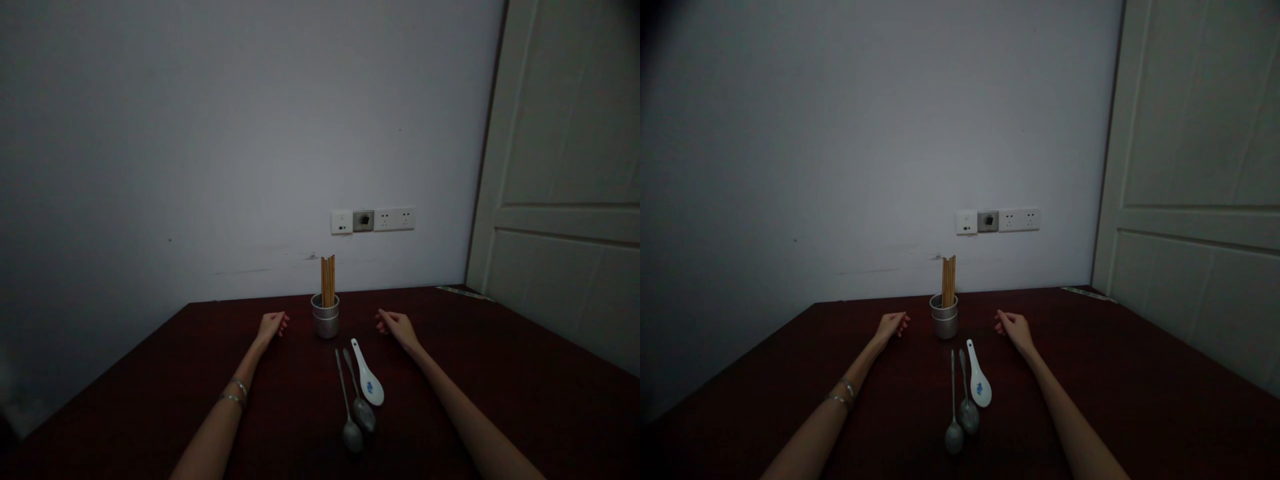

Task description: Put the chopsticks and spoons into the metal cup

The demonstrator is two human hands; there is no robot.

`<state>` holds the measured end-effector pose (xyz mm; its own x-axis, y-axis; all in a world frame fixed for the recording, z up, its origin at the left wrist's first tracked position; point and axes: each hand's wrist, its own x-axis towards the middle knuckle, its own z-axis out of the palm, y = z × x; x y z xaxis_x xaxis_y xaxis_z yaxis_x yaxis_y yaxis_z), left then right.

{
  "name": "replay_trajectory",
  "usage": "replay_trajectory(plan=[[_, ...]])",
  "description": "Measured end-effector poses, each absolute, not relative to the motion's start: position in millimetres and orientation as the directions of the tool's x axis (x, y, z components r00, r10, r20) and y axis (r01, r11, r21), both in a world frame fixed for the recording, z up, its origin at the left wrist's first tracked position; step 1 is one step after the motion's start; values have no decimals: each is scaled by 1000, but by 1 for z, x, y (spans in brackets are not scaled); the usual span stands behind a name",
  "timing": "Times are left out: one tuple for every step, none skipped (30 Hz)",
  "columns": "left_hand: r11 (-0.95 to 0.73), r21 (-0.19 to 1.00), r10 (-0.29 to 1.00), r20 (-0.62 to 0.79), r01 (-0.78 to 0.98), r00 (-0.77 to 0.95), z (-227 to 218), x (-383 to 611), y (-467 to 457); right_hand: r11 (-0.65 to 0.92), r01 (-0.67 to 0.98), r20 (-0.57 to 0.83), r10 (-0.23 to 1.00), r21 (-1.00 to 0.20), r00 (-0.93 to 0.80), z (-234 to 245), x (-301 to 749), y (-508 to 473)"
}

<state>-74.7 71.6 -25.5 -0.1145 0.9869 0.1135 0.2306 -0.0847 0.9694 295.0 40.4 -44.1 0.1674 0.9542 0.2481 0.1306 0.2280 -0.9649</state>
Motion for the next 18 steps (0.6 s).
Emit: replay_trajectory(plan=[[-80,969,987,109,234,-114,-25,-75,71,228,139,250,954,-964,163,-44,295,40],[-77,968,988,106,237,-113,-25,-75,71,229,147,252,954,-962,160,-44,295,40],[-76,968,988,105,241,-109,-25,-75,71,230,154,254,954,-961,159,-43,295,39],[-77,967,989,105,244,-106,-25,-75,71,231,160,256,954,-960,156,-43,294,39],[-79,966,989,107,247,-102,-25,-76,71,234,165,259,954,-958,152,-43,294,39],[-83,965,989,110,249,-98,-25,-76,70,237,170,263,953,-957,149,-44,295,40],[-87,964,989,113,251,-93,-25,-76,70,241,174,267,952,-955,148,-44,295,40],[-90,963,989,116,255,-87,-25,-75,70,243,179,271,952,-953,146,-45,295,41],[-93,961,990,117,261,-79,-25,-75,70,245,185,273,951,-952,144,-45,295,42],[-96,958,991,119,270,-68,-25,-75,69,245,190,273,951,-951,143,-46,295,42],[-99,953,991,119,286,-53,-26,-74,69,242,194,272,951,-951,145,-47,296,43],[-102,946,992,119,309,-36,-26,-74,69,241,195,271,952,-951,145,-47,296,44],[-102,935,993,116,340,-20,-25,-73,68,241,196,271,952,-951,144,-48,296,44],[-101,921,994,110,376,0,-25,-73,67,244,194,274,952,-950,140,-48,296,44],[-104,904,994,104,415,22,-24,-72,65,250,192,278,951,-949,136,-48,296,44],[-111,884,994,100,453,48,-22,-72,62,255,193,283,950,-947,133,-48,296,44],[-123,864,992,97,487,78,-20,-72,57,259,198,288,949,-945,132,-47,296,43],[-138,843,990,95,520,109,-17,-73,52,260,209,291,947,-943,133,-47,296,43]])
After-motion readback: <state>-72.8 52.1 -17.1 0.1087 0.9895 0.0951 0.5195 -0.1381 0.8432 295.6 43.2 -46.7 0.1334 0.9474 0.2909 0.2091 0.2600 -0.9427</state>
